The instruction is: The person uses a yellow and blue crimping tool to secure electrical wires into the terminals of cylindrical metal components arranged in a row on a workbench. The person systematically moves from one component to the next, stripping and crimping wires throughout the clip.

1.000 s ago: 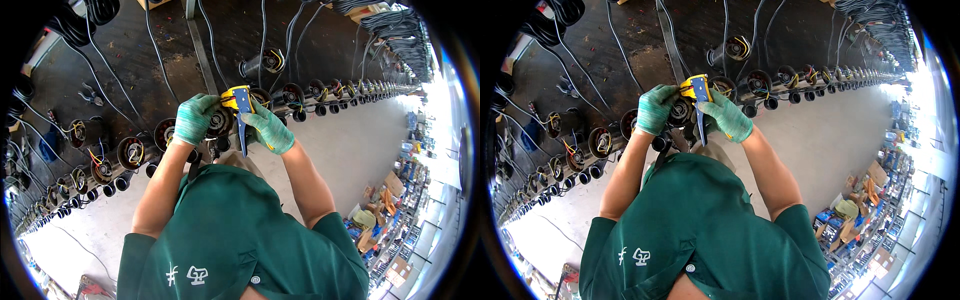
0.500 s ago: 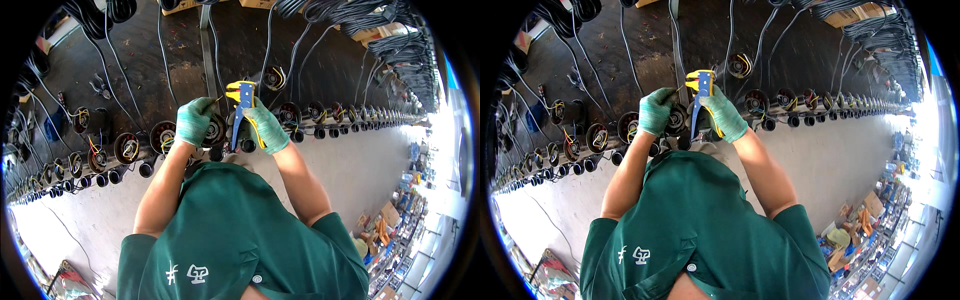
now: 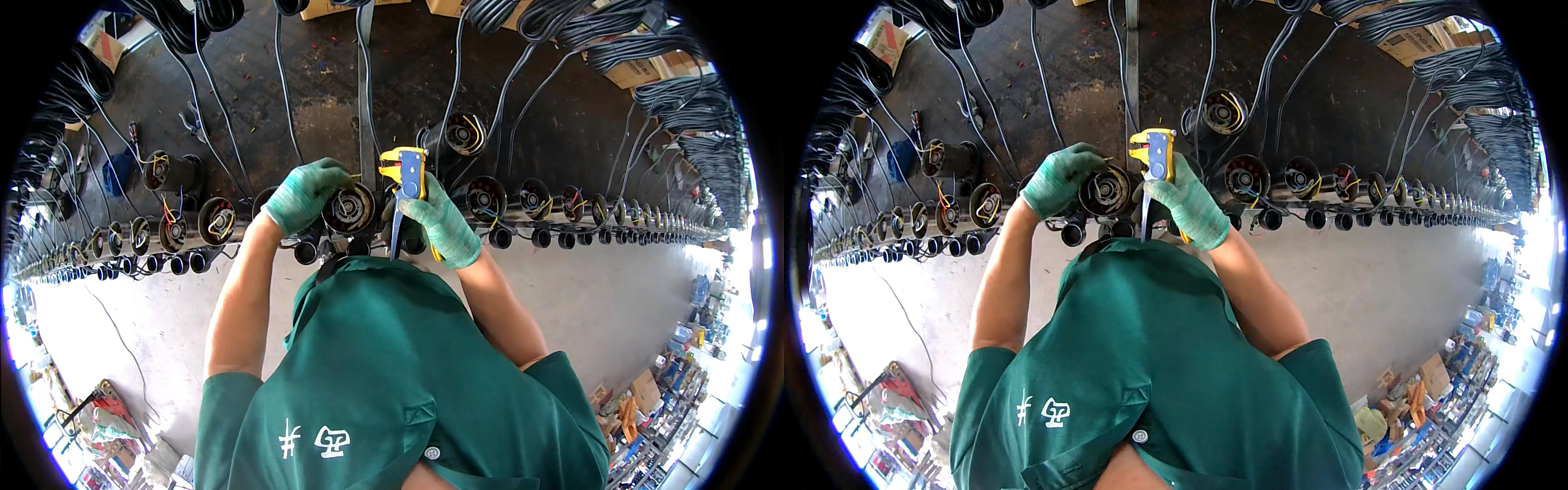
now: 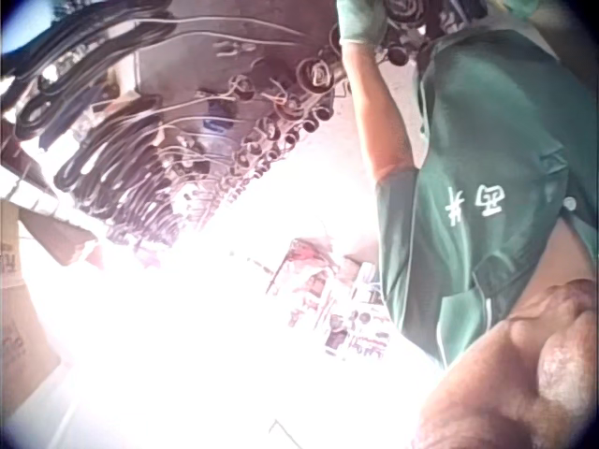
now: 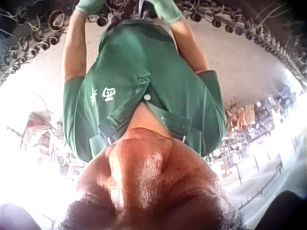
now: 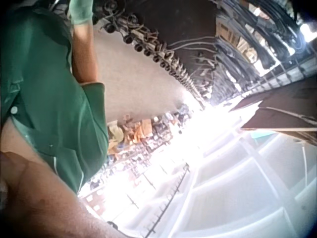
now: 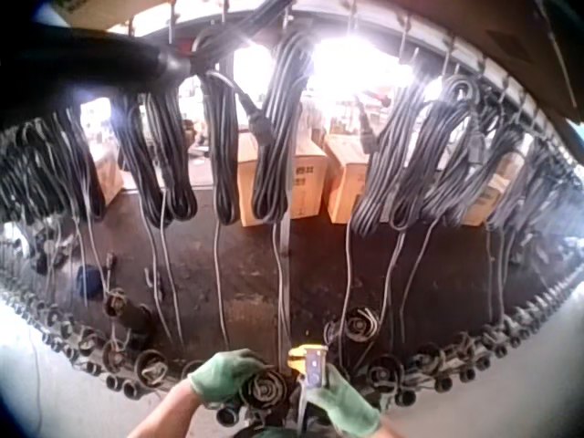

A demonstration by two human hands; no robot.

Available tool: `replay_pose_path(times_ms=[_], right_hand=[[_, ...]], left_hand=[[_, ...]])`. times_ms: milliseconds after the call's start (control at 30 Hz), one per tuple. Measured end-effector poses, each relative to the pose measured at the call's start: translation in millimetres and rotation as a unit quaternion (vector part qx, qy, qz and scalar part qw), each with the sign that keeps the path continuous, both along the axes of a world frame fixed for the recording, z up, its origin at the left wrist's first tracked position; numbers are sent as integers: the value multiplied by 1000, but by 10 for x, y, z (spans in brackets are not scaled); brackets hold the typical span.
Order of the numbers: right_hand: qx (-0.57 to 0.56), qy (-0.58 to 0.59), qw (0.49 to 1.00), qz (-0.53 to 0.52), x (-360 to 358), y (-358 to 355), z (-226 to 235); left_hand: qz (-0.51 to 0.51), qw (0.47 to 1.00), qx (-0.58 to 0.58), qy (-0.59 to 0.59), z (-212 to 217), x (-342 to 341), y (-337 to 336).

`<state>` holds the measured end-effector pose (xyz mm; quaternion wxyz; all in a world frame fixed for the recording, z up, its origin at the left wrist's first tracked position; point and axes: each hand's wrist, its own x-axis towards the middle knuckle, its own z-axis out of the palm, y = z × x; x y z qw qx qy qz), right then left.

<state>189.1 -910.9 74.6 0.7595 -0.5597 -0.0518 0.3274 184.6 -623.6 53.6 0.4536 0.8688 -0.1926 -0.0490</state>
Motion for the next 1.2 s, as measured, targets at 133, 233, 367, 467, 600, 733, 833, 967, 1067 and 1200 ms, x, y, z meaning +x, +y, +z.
replay_pose_path(times_ms=[133, 233, 367, 467, 600, 733, 833, 967, 1067, 1200], right_hand=[[-27, -31, 999, -18, -32, -50, -99], [-40, -15, 999, -18, -55, -76, -64], [-36, 10, 999, -33, -116, -59, 73], [0, 35, 999, -38, -159, -32, 123], [-35, -19, 999, -20, -99, -48, -198], [-41, -11, 999, -14, -70, 21, -278], [-40, -10, 999, -1, -7, 69, -250], [-35, -38, 998, 34, 115, 115, -264], [-62, -33, 994, 80, 210, 115, -194], [-41, -7, 996, 80, 239, 140, -116]], left_hand=[[-57, 996, 61, 6, 166, -33, 31], [-69, 994, 80, -31, 27, -32, 51], [-85, 992, 72, -60, -47, 4, 74], [3, 994, 70, -88, -153, -33, -8], [125, 991, 38, -31, -121, -36, -235], [170, 984, 32, -47, -202, -35, -334], [180, 983, 25, -35, -227, -36, -353], [177, 983, 5, -38, -251, -23, -350], [177, 983, 4, -47, -289, -23, -340], [189, 980, 12, -60, -297, -39, -359]])
